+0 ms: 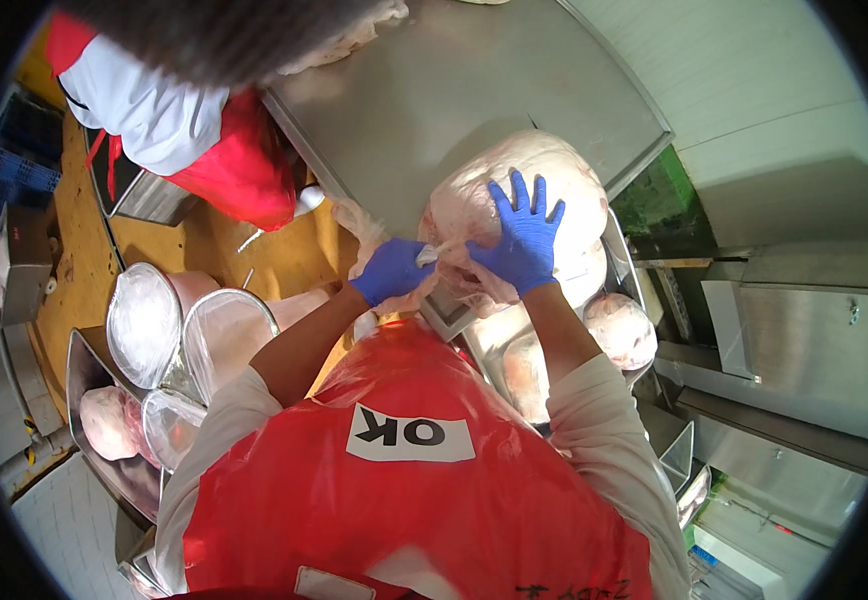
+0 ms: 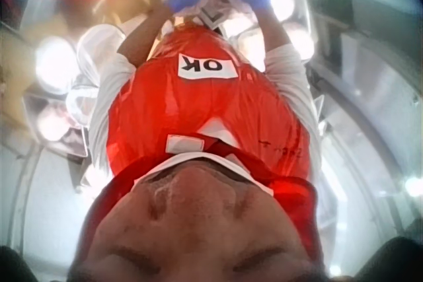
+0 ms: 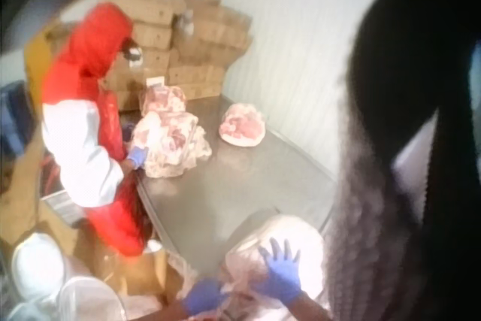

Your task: The person removes a large piece of meat from a plastic bag, places it on a stainless steel table, and uses a knife to trim fat and connective tissue. The trimmed pieces are discarded into a bin, and the cleaned meat is placed into a metal tray with other portions.

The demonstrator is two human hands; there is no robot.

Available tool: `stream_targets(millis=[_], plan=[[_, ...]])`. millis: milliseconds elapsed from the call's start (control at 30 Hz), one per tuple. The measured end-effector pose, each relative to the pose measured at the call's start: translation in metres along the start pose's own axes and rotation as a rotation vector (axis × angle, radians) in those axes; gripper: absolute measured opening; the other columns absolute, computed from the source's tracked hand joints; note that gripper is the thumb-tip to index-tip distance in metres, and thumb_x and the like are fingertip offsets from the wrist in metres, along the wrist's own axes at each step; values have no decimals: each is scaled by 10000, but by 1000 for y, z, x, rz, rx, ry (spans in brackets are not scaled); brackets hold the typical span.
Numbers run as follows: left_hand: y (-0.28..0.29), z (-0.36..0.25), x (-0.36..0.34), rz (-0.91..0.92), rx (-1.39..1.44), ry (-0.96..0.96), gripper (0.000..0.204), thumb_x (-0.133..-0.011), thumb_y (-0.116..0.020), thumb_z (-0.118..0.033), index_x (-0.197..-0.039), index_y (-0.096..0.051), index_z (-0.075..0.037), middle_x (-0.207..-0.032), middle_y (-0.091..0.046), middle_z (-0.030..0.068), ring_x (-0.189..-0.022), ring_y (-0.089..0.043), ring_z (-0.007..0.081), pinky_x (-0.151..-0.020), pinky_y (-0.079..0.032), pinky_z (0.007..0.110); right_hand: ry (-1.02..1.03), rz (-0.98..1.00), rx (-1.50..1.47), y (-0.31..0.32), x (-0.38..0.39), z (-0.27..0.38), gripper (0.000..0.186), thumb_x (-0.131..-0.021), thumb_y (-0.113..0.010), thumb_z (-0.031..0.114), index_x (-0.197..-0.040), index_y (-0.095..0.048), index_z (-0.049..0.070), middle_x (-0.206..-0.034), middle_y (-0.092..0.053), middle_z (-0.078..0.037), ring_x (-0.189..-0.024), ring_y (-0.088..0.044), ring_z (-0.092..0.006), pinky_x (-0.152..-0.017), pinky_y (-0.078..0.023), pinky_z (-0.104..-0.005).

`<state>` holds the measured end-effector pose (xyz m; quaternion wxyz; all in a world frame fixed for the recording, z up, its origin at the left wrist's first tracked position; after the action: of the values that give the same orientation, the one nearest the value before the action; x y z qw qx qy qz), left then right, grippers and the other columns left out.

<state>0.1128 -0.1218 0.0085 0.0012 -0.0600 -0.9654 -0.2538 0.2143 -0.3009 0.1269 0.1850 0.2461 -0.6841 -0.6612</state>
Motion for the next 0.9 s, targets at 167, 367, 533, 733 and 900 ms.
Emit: stream_targets(millis=[167,367,533,733,900], plan=[[-8,1,29,-63,-102,-15,264,-872,-669,-376,-879,-696,-113,-839,-710,145,-776,-665,395,-693,-525,478,5,36,39,1,-2,7,1008,-643,-820,548,-1526,-423,268,-1645,-270,-124,-1523,-179,-437,-1136,-173,-742],[-16,3,50,-46,-123,-52,232,-903,-638,-351,-888,-665,-122,-820,-685,134,-760,-657,378,-667,-514,482,21,35,53,-1,-3,5,1016,-637,-822,555,-1528,-426,269,-1649,-262,-123,-1523,-181,-431,-1138,-183,-730],[-19,10,74,10,-64,-42,243,-936,-613,-334,-872,-642,-101,-772,-668,112,-724,-656,342,-652,-500,462,26,23,32,0,-4,6,1017,-635,-826,548,-1526,-428,263,-1644,-272,-133,-1522,-181,-434,-1127,-186,-740],[16,-3,67,-276,56,-74,308,-882,-720,-295,-1081,-641,-75,-1130,-603,149,-965,-651,345,-814,-528,433,51,12,4,-3,-1,-4,996,-648,-826,525,-1521,-435,250,-1637,-277,-148,-1513,-189,-455,-1116,-186,-753],[-6,-1,13,-397,-81,-283,745,-818,-827,-366,-1348,-517,57,-1395,-524,247,-1194,-617,391,-941,-532,416,94,12,-25,-3,-4,-3,953,-693,-798,503,-1531,-421,250,-1635,-276,-155,-1510,-184,-471,-1117,-190,-751]])
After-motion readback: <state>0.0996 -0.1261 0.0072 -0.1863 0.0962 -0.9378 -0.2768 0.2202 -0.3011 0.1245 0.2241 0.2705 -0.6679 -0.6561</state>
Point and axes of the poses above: each hand's wrist, its own x-axis away from the middle knuckle, its own y-axis out of the back of the hand, z = x × y, the point moved 3 cm from there along -x, towards the middle knuckle
